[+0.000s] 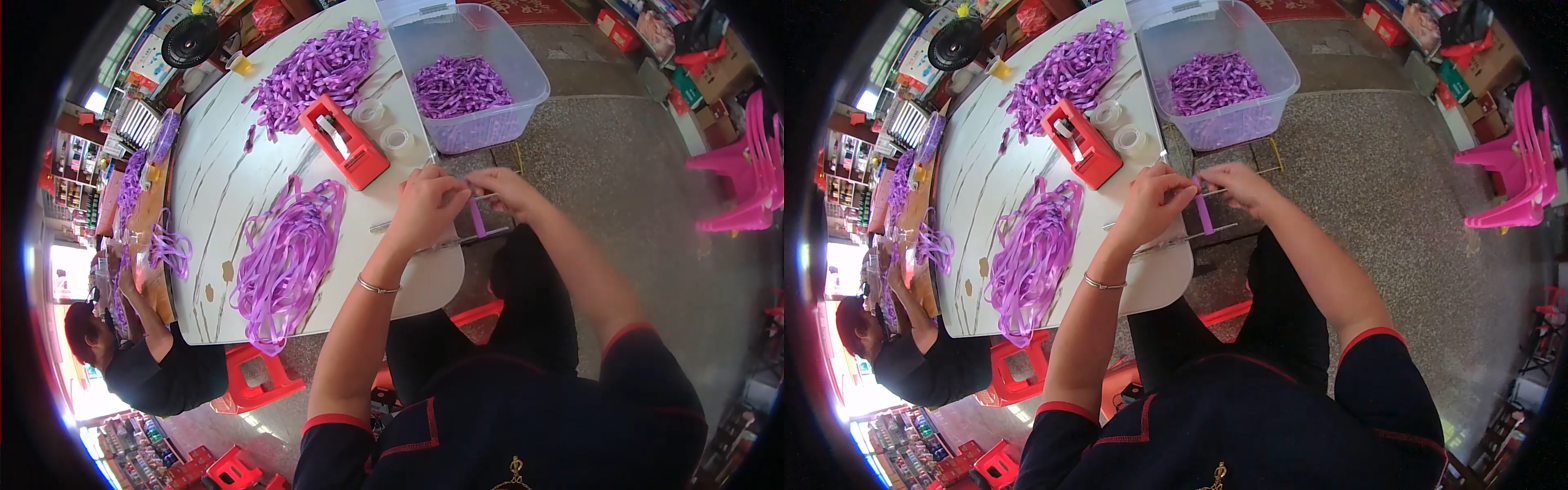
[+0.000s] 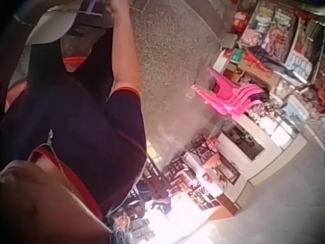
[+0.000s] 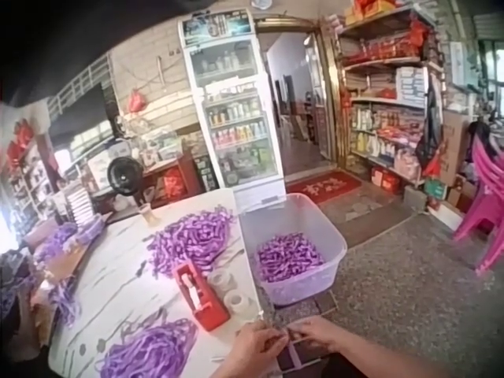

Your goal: Packaging purple ribbons by looping them and securing the ends with tape.

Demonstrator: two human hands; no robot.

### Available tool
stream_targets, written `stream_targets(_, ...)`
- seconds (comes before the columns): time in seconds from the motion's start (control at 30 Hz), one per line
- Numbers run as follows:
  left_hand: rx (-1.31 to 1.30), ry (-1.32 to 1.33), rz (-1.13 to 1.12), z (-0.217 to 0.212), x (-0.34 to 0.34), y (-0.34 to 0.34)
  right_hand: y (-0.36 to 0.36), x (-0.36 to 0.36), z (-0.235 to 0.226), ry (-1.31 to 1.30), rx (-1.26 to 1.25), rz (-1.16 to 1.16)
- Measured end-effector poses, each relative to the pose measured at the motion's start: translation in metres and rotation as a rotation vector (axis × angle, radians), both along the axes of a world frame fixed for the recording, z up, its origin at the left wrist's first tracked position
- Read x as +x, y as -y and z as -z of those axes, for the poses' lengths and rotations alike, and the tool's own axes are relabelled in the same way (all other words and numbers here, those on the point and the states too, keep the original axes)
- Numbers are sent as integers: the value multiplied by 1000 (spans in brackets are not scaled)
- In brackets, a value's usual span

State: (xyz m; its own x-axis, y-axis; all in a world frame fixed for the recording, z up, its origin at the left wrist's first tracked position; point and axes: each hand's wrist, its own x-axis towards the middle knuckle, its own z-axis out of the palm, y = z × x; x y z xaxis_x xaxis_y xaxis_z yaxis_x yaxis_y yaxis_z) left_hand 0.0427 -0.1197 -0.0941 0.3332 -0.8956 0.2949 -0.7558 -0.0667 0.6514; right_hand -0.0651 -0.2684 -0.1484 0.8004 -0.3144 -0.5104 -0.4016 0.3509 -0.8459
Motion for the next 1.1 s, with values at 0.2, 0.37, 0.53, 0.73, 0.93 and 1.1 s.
stream_targets(0.2,124,47,7,-10,-3,-1,-53,-57,10,153,46,46)
stream_targets(0.37,148,100,29,-9,0,1,-86,-69,4,308,87,282)
stream_targets(0.53,190,93,22,-10,-3,2,-92,-69,0,316,110,375)
stream_targets(0.73,184,149,7,-10,-6,-1,-87,-74,-8,243,114,297)
stream_targets(0.93,-133,400,-143,-17,-35,-23,-88,-73,-13,176,108,276)
stream_targets(1.1,212,-1058,-96,-25,-79,-66,-86,-77,-15,207,88,232)
